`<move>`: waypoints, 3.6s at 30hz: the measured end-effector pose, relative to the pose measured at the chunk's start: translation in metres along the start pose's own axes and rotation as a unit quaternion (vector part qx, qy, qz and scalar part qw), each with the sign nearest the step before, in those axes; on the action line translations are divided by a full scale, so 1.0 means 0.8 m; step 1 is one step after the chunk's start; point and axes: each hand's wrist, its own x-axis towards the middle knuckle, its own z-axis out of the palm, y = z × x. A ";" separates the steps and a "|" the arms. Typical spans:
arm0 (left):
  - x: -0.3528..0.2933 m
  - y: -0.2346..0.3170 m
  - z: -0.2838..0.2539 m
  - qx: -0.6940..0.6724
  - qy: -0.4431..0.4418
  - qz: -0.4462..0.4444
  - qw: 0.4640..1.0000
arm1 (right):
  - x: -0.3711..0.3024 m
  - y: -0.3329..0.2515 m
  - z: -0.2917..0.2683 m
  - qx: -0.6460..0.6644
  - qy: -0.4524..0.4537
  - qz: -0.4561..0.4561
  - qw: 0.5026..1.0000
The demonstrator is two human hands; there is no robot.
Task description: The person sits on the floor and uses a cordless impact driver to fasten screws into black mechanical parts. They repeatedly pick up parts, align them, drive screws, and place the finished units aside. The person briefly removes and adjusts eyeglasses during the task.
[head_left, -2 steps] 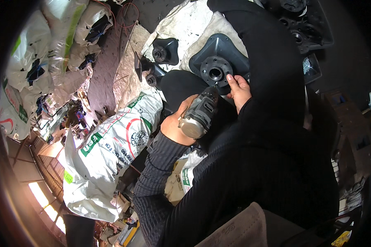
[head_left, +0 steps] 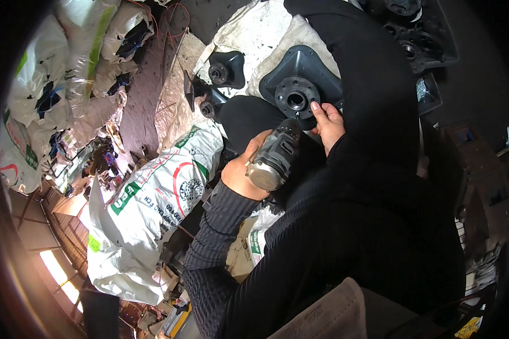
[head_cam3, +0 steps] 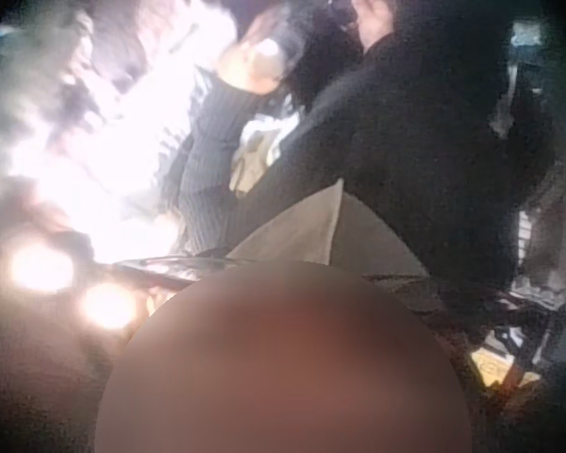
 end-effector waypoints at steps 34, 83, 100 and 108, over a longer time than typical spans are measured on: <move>-0.128 0.013 0.087 -0.074 0.159 0.111 0.978 | -0.069 -0.038 -0.066 0.183 -0.361 0.074 0.911; -0.103 0.007 0.094 -0.095 0.154 0.063 0.981 | -0.047 -0.024 -0.051 0.152 -0.223 0.100 0.958; -0.076 -0.003 0.050 -0.006 0.131 0.062 0.989 | -0.036 -0.022 -0.042 0.192 -0.275 0.092 0.938; -0.087 -0.006 0.046 0.040 0.136 0.071 0.987 | -0.032 -0.025 -0.046 0.156 -0.295 0.099 0.937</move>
